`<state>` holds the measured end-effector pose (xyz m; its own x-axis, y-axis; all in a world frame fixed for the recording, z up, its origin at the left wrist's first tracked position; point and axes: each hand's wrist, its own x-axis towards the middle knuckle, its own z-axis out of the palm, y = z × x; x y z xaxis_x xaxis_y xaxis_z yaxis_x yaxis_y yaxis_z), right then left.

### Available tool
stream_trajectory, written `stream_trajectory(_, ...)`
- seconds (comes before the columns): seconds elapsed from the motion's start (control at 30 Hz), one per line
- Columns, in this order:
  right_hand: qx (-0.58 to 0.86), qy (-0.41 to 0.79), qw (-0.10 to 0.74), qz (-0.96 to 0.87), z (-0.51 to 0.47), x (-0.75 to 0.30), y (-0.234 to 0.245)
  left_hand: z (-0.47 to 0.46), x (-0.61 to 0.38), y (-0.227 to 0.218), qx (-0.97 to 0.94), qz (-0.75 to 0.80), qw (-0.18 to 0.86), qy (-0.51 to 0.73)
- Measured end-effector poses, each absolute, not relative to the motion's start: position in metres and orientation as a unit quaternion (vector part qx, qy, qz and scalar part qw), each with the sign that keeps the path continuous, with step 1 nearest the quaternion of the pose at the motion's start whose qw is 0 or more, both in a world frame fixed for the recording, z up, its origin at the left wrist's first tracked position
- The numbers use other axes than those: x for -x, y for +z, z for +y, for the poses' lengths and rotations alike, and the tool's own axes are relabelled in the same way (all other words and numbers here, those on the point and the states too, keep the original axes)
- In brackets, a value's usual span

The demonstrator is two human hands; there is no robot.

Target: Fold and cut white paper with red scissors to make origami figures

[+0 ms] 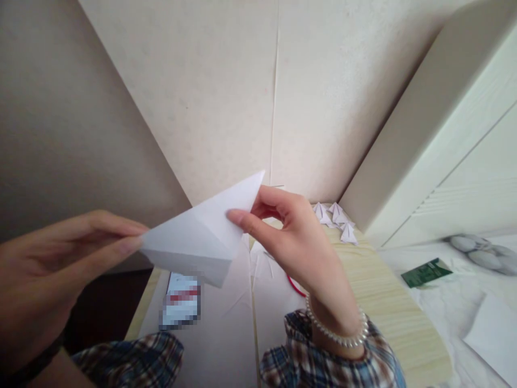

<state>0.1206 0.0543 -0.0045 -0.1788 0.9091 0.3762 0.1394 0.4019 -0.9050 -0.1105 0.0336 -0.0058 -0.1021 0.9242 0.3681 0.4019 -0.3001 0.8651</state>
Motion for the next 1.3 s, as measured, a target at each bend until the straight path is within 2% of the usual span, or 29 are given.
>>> stream_trajectory(0.17, 0.383, 0.368, 0.418, -0.737, 0.05, -0.115, 0.0, 0.035, 0.097, -0.001, -0.673, 0.482, 0.407, 0.387)
stream_trajectory(0.27, 0.355, 0.378, 0.426, -0.741, 0.046, -0.107, 0.001, 0.035, 0.087, -0.002, -0.677, 0.46, 0.467, 0.334)
stream_trajectory(0.37, 0.357, 0.385, 0.438, -0.73, 0.044, -0.107, 0.004, 0.034, 0.083, -0.003, -0.656, 0.46, 0.477, 0.361)
stream_trajectory(0.63, 0.381, 0.407, 0.387, -0.734, 0.043, -0.112, 0.01, 0.029, 0.086, -0.001, -0.577, 0.431, 0.447, 0.531)
stream_trajectory(0.93, 0.404, 0.38, 0.437, -0.709, 0.037, -0.093, 0.004, 0.023, 0.074, 0.005, -0.517, 0.451, 0.41, 0.601)
stream_trajectory(1.07, 0.424, 0.383, 0.438, -0.693, 0.037, -0.092, 0.004, 0.019, 0.063, 0.008, -0.508, 0.459, 0.333, 0.648)
stream_trajectory(1.3, 0.437, 0.383, 0.42, -0.697, 0.034, -0.093, 0.004, 0.018, 0.07, 0.002, -0.583, 0.519, 0.207, 0.59)
